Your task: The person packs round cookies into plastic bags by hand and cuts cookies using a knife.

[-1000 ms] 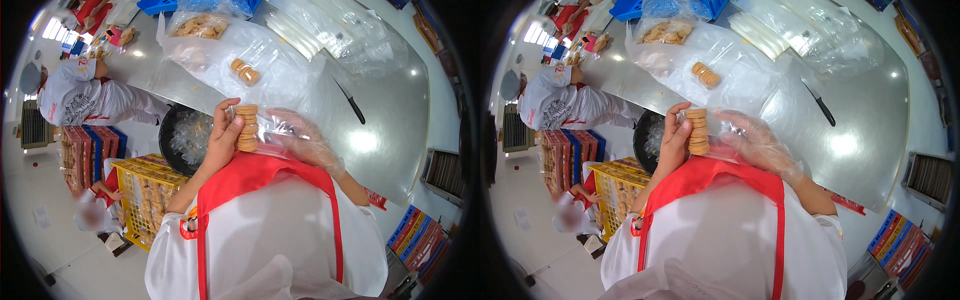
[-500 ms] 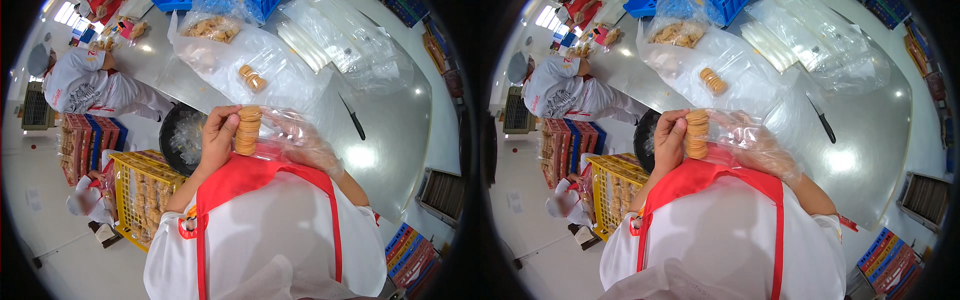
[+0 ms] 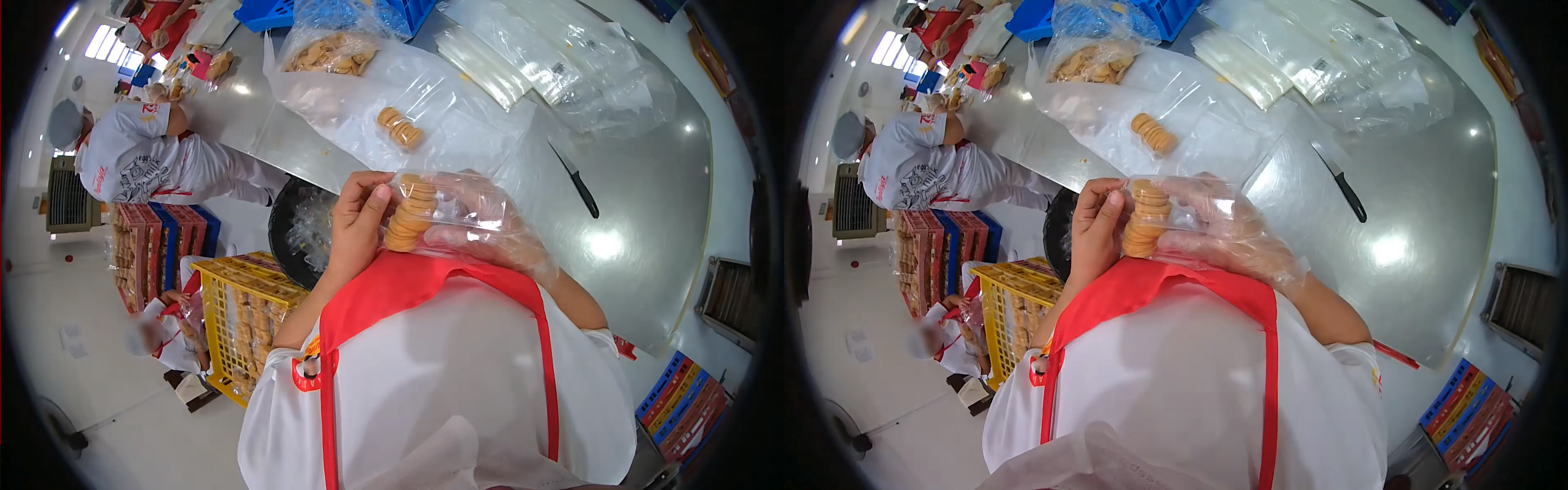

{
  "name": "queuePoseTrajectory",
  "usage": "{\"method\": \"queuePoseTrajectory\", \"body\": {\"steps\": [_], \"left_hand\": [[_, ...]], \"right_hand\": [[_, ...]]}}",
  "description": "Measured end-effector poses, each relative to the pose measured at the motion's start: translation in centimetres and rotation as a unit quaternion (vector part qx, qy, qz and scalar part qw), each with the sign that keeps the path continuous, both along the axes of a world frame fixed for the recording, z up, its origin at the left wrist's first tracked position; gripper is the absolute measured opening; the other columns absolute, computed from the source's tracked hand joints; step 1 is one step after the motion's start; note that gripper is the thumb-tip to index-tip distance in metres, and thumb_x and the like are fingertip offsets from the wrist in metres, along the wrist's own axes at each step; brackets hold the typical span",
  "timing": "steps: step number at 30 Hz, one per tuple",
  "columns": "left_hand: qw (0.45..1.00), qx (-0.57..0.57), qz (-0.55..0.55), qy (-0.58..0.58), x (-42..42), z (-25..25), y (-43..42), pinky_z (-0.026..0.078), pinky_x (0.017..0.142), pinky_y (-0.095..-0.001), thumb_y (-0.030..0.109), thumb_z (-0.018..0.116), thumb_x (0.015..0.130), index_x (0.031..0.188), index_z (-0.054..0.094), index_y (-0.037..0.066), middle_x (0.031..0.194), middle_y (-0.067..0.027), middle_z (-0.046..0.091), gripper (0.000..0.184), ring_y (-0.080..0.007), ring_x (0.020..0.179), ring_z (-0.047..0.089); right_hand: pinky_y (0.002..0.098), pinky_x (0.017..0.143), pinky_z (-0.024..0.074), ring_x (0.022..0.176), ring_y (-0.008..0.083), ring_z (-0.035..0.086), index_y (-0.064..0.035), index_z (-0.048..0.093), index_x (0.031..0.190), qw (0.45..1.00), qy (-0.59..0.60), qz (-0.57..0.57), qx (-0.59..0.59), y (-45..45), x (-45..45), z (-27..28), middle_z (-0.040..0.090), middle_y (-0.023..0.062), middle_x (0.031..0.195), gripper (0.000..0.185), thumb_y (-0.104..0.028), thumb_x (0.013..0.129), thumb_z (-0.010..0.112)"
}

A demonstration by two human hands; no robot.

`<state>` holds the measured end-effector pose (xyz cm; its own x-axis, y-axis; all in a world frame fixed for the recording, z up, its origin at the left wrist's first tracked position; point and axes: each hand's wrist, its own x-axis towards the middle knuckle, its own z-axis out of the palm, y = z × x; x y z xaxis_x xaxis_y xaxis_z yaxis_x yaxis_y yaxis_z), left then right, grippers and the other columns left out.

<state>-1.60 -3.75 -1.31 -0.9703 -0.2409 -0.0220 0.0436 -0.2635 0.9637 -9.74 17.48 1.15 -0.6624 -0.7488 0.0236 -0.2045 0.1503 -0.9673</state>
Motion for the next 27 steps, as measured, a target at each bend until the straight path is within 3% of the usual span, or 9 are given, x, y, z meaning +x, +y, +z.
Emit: {"method": "queuePoseTrajectory", "body": {"steps": [3, 6, 8, 12, 15, 16, 21, 24, 27], "left_hand": [[1.0, -0.017, 0.009, -0.013, 0.1, 0.6, 0.3, 0.048, 0.077, -0.0246, 0.011, 0.052, 0.102, 0.117, 0.058, 0.003, 0.09, -0.0033, 0.063, 0.017, -0.0081, 0.083, 0.058], [0.999, -0.038, 0.004, -0.021, 0.3, 1.0, 0.5, 0.048, 0.079, -0.025, 0.011, 0.052, 0.102, 0.118, 0.057, 0.004, 0.092, -0.0039, 0.063, 0.018, -0.0087, 0.084, 0.059], [0.999, -0.027, -0.006, -0.025, 0.6, 1.0, 0.2, 0.049, 0.081, -0.0253, 0.01, 0.053, 0.101, 0.121, 0.055, 0.005, 0.094, -0.0046, 0.062, 0.021, -0.0094, 0.087, 0.059], [0.997, 0.03, -0.06, -0.028, 1.2, 1.7, 0.3, 0.049, 0.083, -0.0265, 0.004, 0.061, 0.095, 0.133, 0.046, 0.009, 0.102, -0.0059, 0.061, 0.041, -0.0109, 0.094, 0.059], [0.991, 0.042, -0.106, -0.067, 1.5, 1.8, -0.5, 0.05, 0.085, -0.0278, -0.001, 0.066, 0.09, 0.139, 0.039, 0.012, 0.105, -0.0061, 0.059, 0.058, -0.0122, 0.099, 0.059], [0.988, 0.044, -0.119, -0.088, 1.6, 1.6, -0.8, 0.05, 0.086, -0.0282, -0.003, 0.067, 0.088, 0.141, 0.037, 0.013, 0.105, -0.0062, 0.059, 0.063, -0.0127, 0.1, 0.059], [0.985, 0.126, -0.098, -0.066, 1.6, 1.3, -0.8, 0.051, 0.086, -0.0293, -0.005, 0.067, 0.086, 0.139, 0.038, 0.012, 0.103, -0.0093, 0.063, 0.063, -0.0157, 0.098, 0.062], [0.986, 0.144, -0.069, -0.037, 1.4, 0.4, -1.8, 0.054, 0.084, -0.0348, 0.0, 0.068, 0.086, 0.139, 0.037, 0.013, 0.104, -0.0126, 0.065, 0.063, -0.0204, 0.094, 0.065], [0.988, 0.154, 0.009, 0.002, 1.2, -0.2, -3.3, 0.056, 0.081, -0.0382, 0.006, 0.068, 0.087, 0.138, 0.038, 0.013, 0.102, -0.0145, 0.066, 0.061, -0.0235, 0.09, 0.068]], "right_hand": [[0.0407, 0.105, 0.0441, 0.125, 0.0308, 0.051, -0.0132, 0.054, 0.137, 0.999, -0.04, -0.006, -0.013, -0.5, 0.4, 0.7, 0.057, 0.0119, 0.134, 0.067, -0.033, 0.078, 0.08], [0.0406, 0.104, 0.0453, 0.123, 0.0308, 0.053, -0.0144, 0.054, 0.136, 0.997, 0.063, -0.024, 0.029, -1.4, 0.5, 0.2, 0.059, 0.0119, 0.131, 0.068, -0.032, 0.076, 0.081], [0.04, 0.103, 0.0458, 0.122, 0.0304, 0.055, -0.0153, 0.055, 0.135, 0.997, 0.069, -0.033, -0.008, -1.5, 0.7, -0.7, 0.06, 0.012, 0.13, 0.067, -0.031, 0.076, 0.081], [0.0387, 0.102, 0.0464, 0.118, 0.0289, 0.057, -0.0164, 0.056, 0.133, 0.996, 0.063, -0.048, -0.031, -1.5, 1.1, -1.0, 0.062, 0.0116, 0.126, 0.064, -0.03, 0.076, 0.081], [0.0389, 0.101, 0.0474, 0.114, 0.0283, 0.059, -0.0155, 0.058, 0.131, 0.992, 0.089, -0.045, 0.071, -1.6, 1.2, 0.0, 0.063, 0.0112, 0.121, 0.063, -0.03, 0.075, 0.081], [0.0391, 0.1, 0.0478, 0.113, 0.0283, 0.059, -0.0157, 0.058, 0.132, 0.994, 0.089, -0.046, 0.053, -1.6, 1.2, -0.2, 0.063, 0.0111, 0.119, 0.064, -0.031, 0.074, 0.081], [0.0406, 0.095, 0.049, 0.109, 0.0292, 0.06, -0.014, 0.056, 0.133, 0.994, 0.093, -0.05, 0.035, -1.5, 1.3, 0.2, 0.064, 0.011, 0.114, 0.067, -0.031, 0.074, 0.082], [0.0407, 0.088, 0.0501, 0.099, 0.0275, 0.062, -0.0083, 0.056, 0.132, 0.981, 0.164, -0.103, 0.004, -1.4, 1.4, 0.2, 0.064, 0.011, 0.111, 0.066, -0.027, 0.075, 0.082], [0.0395, 0.082, 0.0505, 0.09, 0.0256, 0.061, -0.0031, 0.057, 0.129, 0.962, -0.161, -0.138, -0.172, 0.1, 0.2, -1.2, 0.064, 0.0118, 0.107, 0.064, -0.024, 0.075, 0.082]]}}
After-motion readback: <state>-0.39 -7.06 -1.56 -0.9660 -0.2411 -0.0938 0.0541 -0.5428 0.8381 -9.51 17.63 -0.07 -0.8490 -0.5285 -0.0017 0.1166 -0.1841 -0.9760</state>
